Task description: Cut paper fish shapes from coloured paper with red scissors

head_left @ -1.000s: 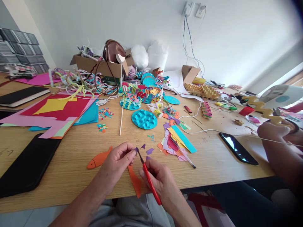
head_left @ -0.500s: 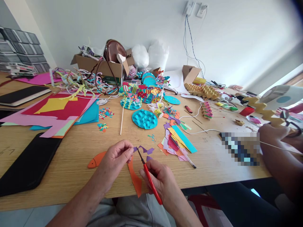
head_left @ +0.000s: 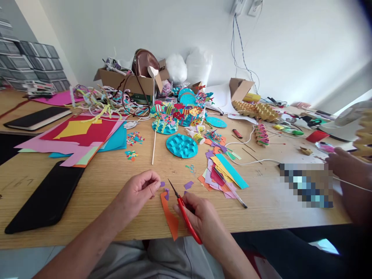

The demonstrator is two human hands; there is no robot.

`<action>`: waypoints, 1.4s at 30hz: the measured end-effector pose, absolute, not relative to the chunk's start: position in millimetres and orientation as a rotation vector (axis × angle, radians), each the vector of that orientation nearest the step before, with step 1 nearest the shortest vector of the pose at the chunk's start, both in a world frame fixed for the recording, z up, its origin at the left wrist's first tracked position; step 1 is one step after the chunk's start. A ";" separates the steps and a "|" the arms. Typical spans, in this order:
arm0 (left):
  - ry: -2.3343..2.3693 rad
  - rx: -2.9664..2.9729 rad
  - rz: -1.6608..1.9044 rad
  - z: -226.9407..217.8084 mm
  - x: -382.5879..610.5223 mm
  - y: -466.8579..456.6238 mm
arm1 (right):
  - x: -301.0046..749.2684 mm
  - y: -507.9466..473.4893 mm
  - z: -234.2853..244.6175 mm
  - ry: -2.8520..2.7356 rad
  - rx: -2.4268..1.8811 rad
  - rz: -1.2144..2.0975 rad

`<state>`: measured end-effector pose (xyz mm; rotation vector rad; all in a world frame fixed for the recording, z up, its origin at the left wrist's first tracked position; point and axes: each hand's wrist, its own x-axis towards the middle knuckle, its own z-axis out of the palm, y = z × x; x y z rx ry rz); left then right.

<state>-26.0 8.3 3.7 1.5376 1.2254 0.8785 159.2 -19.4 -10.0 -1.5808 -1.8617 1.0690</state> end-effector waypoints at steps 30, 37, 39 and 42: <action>1.718 2.304 -0.025 23.6 -98.5 119.9 | 208.0 -10.5 -14.0 -2.069 -1.671 0.592; 1.091 2.432 0.018 26.0 -28.5 61.4 | 205.4 -16.0 -7.6 -1.989 -1.704 0.591; 1.018 2.426 0.014 23.3 -15.8 54.5 | 205.4 -17.6 -9.2 -2.005 -1.709 0.624; 0.991 2.387 0.017 15.5 -6.8 57.2 | 205.3 -19.7 -10.3 -1.988 -1.722 0.637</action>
